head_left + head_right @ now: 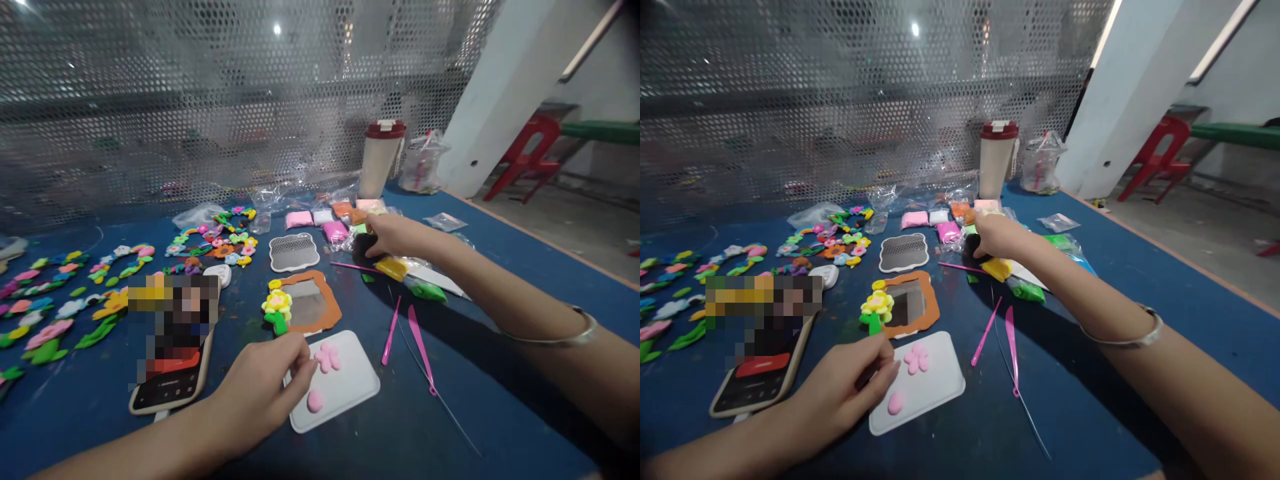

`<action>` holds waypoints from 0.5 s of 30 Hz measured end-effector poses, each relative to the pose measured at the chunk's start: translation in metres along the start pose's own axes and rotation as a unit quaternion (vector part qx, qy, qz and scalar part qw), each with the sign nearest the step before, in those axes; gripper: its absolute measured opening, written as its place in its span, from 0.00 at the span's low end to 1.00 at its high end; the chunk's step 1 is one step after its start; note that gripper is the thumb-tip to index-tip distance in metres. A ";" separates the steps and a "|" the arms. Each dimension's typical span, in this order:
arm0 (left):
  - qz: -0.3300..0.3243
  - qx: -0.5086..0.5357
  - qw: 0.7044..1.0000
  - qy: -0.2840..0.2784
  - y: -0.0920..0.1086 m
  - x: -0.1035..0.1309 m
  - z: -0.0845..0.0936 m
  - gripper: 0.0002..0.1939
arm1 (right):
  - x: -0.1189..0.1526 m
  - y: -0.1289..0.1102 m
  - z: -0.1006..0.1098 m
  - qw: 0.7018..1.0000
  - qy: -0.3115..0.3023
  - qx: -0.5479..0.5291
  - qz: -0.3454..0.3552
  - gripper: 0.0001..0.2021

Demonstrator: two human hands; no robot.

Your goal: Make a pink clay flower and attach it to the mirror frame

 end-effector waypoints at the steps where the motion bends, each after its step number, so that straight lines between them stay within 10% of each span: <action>1: -0.001 0.000 1.000 -0.001 0.000 -0.001 0.000 0.11 | -0.001 0.004 0.000 1.000 -0.011 -0.003 0.010 0.14; 15: -0.004 0.005 1.000 0.007 -0.007 -0.006 -0.007 0.09 | -0.001 0.039 0.024 0.998 0.032 -0.043 0.021 0.10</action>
Point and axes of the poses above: each hand's wrist, its own x-axis away from the middle knuckle, its own z-axis out of the back of the hand, y = z × x, the point moved 4 cm from there along -x, towards the middle knuckle, and after that the axes turned 7 degrees about y, right-handed, at the moved point
